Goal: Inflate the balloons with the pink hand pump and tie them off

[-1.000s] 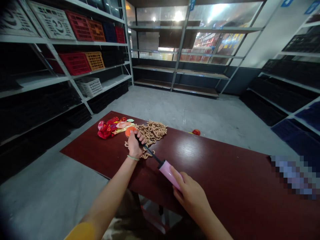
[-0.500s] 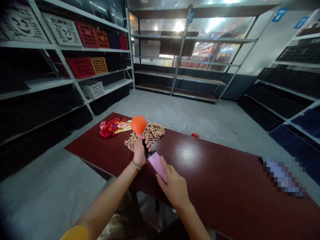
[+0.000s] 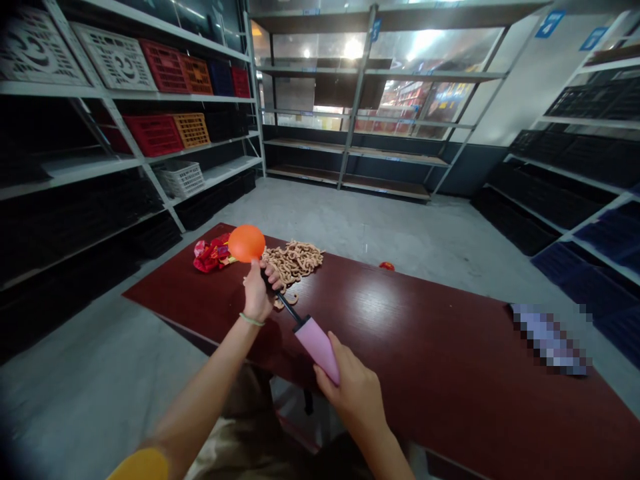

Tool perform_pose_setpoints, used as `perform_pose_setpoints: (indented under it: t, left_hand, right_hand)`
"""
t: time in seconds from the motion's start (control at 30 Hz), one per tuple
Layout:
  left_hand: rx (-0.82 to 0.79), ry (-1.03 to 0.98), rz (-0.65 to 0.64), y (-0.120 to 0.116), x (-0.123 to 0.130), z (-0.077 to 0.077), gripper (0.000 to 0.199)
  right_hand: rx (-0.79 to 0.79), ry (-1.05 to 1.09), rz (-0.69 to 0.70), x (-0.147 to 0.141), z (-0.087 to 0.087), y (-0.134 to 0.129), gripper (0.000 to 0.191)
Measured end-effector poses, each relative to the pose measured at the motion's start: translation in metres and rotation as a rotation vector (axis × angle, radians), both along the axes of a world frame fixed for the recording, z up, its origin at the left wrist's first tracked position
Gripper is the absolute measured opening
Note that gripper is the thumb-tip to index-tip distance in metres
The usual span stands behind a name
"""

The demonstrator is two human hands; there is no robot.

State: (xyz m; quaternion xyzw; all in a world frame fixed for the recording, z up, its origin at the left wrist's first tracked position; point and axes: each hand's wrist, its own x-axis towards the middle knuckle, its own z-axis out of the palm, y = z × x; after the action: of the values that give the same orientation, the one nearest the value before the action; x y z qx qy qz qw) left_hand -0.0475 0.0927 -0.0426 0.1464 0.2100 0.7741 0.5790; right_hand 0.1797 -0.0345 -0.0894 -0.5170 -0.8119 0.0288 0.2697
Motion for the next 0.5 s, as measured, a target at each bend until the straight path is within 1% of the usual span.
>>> perform_pose_setpoints:
  t: [0.13, 0.2, 0.27, 0.4, 0.5]
  left_hand:
    - [-0.046, 0.041, -0.063, -0.019, 0.031, -0.014, 0.028]
    - [-0.073, 0.050, -0.082, -0.023, 0.036, -0.016, 0.028]
    - [-0.081, 0.062, -0.080, -0.023, 0.030, -0.011, 0.027]
    - [-0.040, 0.074, -0.028, -0.011, 0.000, 0.005, 0.026]
    - [-0.030, 0.060, -0.003, -0.003, -0.019, 0.010, 0.026]
  right_hand:
    - [-0.009, 0.005, -0.031, -0.019, 0.003, 0.011, 0.052]
    - [-0.014, 0.013, -0.009, -0.023, 0.004, 0.011, 0.054]
    - [-0.022, 0.022, 0.037, -0.021, 0.003, 0.007, 0.057]
    - [0.003, 0.022, 0.114, -0.001, 0.002, -0.008, 0.061]
    - [0.031, 0.006, 0.123, 0.013, 0.000, -0.016, 0.061]
